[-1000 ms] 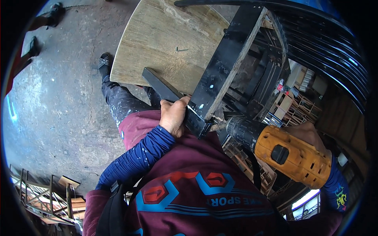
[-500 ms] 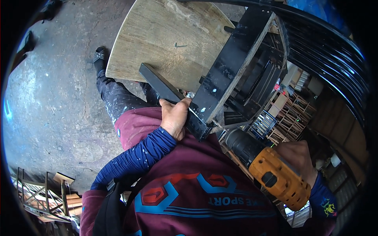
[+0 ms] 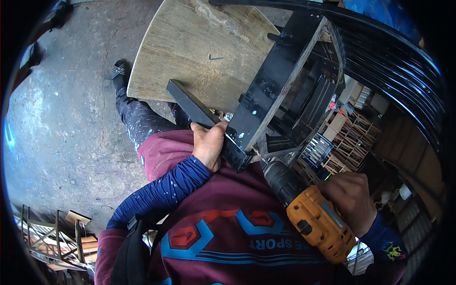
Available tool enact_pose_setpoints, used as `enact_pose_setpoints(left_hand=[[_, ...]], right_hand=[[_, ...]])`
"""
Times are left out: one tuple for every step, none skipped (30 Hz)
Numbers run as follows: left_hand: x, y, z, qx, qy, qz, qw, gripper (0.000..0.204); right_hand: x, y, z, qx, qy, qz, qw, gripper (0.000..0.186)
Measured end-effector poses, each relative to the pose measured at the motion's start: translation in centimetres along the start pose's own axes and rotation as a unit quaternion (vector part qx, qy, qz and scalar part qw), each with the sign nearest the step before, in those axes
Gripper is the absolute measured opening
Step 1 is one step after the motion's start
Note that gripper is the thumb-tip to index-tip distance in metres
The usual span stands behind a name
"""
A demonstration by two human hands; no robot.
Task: The recorder is repairing a wooden chair using a drill, a pneumatic nail gun, and a hammer.
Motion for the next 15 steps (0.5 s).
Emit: enact_pose_setpoints(left_hand=[[0.0, 0.1, -0.2, -0.001, 0.002, 0.000, 1.000, 0.050], [-0.2, 0.3, -0.4, 0.002, 0.002, -0.010, 1.000, 0.050], [-0.3, 0.3, -0.5, 0.005, 0.003, -0.019, 1.000, 0.049], [-0.3, 0.3, -0.5, 0.004, 0.003, -0.019, 1.000, 0.049], [-0.4, 0.3, -0.6, 0.006, 0.003, -0.016, 1.000, 0.049], [-0.4, 0.3, -0.6, 0.008, 0.003, -0.014, 1.000, 0.048], [-0.4, 0.2, -0.4, 0.007, 0.004, -0.014, 1.000, 0.048], [-0.4, 0.1, -0.4, -0.003, 0.015, -0.013, 1.000, 0.048], [-0.4, 0.1, -0.5, -0.013, 0.027, -0.013, 0.999, 0.048], [-0.3, 0.0, -0.5, -0.015, 0.026, -0.014, 0.999, 0.048], [-0.5, 0.3, -0.7, -0.011, 0.011, -0.007, 1.000, 0.048], [-0.5, 0.7, -0.8, -0.006, -0.004, 0.000, 1.000, 0.048], [-0.5, 0.8, -0.7, -0.007, -0.004, 0.002, 1.000, 0.048], [-0.4, 0.6, -0.4, -0.010, -0.006, -0.004, 1.000, 0.049], [-0.4, 0.3, -0.1, -0.013, -0.008, -0.009, 1.000, 0.049]], right_hand=[[0.2, -0.1, 0.0, 0.003, -0.005, 0.001, 1.000, 0.023], [0.2, -0.3, 0.1, 0.002, -0.005, 0.001, 1.000, 0.023], [0.1, -0.3, 0.0, -0.005, 0.000, 0.013, 1.000, 0.023], [0.1, -0.2, -0.2, -0.012, 0.004, 0.024, 1.000, 0.023], [0.1, -0.2, -0.3, -0.013, 0.003, 0.025, 1.000, 0.023], [0.1, 0.0, -0.4, -0.012, -0.008, 0.021, 1.000, 0.023], [0.1, 0.0, -0.4, -0.011, -0.019, 0.018, 1.000, 0.022], [0.3, -0.2, -0.3, -0.011, -0.020, 0.019, 1.000, 0.022], [0.4, -0.4, -0.2, -0.023, -0.021, 0.031, 0.999, 0.021], [0.6, -0.4, -0.1, -0.034, -0.022, 0.043, 0.998, 0.021], [0.8, -0.7, -0.2, -0.036, -0.021, 0.044, 0.998, 0.021], [1.0, -0.9, -0.2, -0.034, -0.025, 0.051, 0.998, 0.023], [1.1, -1.0, -0.1, -0.033, -0.029, 0.058, 0.997, 0.024], [1.1, -0.9, -0.3, -0.034, -0.033, 0.060, 0.997, 0.024], [1.1, -0.7, -0.6, -0.044, -0.033, 0.064, 0.996, 0.027]])
Point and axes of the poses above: each hand's wrist, its own x-axis towards the middle knuckle, its own y-axis out of the palm, z = x × y, the point moved 9 cm from there along x, towards the middle knuckle, and after that the axes turned 7 degrees about x, right-handed, at the moved point
